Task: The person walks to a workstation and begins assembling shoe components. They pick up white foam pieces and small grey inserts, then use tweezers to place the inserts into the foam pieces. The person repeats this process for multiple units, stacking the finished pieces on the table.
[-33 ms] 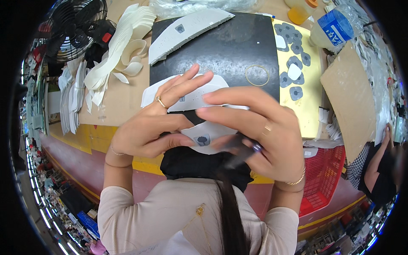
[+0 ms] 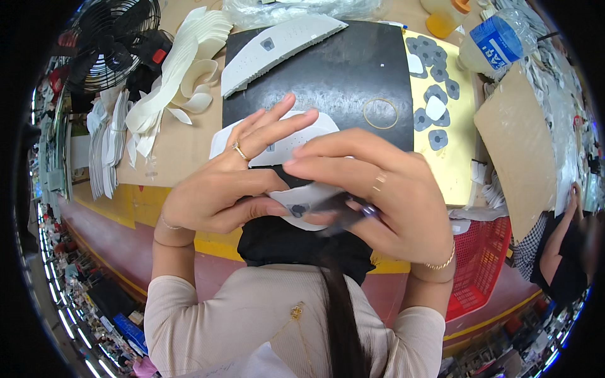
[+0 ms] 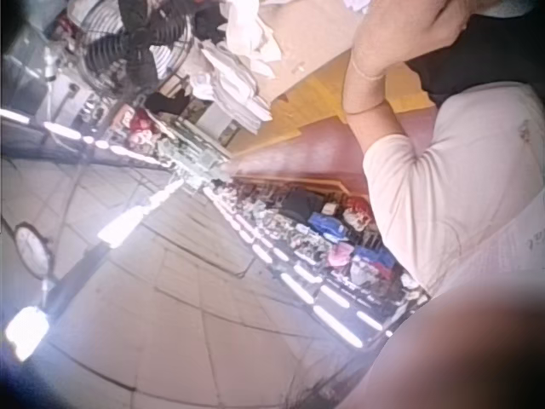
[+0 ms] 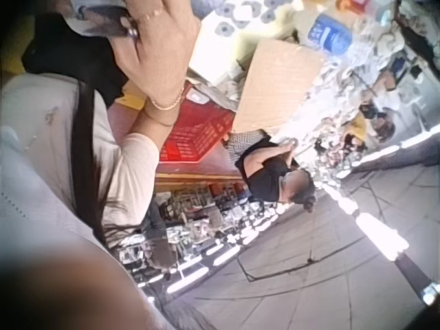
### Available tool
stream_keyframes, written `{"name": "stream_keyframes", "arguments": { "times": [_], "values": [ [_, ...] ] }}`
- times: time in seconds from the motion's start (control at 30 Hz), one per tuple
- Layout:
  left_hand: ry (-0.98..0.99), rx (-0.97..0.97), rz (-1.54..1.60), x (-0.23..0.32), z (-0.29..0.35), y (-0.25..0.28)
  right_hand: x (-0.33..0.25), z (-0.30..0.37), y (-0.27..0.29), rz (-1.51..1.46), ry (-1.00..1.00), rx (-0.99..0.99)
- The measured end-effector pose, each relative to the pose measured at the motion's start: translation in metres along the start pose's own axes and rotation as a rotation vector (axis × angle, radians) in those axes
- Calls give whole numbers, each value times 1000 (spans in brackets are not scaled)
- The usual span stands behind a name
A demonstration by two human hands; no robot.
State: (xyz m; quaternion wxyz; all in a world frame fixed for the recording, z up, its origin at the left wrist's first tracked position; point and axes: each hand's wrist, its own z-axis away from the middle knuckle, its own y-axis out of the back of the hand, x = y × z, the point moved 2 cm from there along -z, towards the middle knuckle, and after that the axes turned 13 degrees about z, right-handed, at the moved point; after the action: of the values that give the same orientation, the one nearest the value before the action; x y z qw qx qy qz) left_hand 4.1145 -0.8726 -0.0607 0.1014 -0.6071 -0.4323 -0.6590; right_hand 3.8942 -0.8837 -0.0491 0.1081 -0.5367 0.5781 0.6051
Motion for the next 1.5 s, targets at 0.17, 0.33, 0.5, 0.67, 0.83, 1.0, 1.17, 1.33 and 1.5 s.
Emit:
{"name": "stream_keyframes", "arguments": {
  "times": [0.17, 0.33, 0.5, 0.67, 0.83, 1.0, 1.17, 1.33, 1.5],
  "values": [
    [5, 135, -215, 10, 0, 19, 12, -7, -5, -128, -91, -212],
    [4, 817, 373, -27, 21, -1, 18, 1, -27, -527, -339, 261],
    [-157, 812, 1044, -22, 2, -60, 21, 6, -53, -713, -372, 344],
    [101, 786, 957, -5, -3, -41, 26, 15, -51, -417, -190, 400],
    [91, 620, 677, -11, 5, -28, 15, 17, -16, 86, -58, 381],
    [68, 533, 548, -14, 7, -25, -8, 3, -1, 359, -5, 284],
    [67, 490, 476, -13, 10, -23, -8, -1, -1, 394, 31, 227],
    [72, 462, 469, -12, 9, -23, -8, 1, -3, 398, 3, 227],
    [113, 388, 447, -13, 11, -18, -8, 1, -4, 383, 28, 225]
  ]
}}
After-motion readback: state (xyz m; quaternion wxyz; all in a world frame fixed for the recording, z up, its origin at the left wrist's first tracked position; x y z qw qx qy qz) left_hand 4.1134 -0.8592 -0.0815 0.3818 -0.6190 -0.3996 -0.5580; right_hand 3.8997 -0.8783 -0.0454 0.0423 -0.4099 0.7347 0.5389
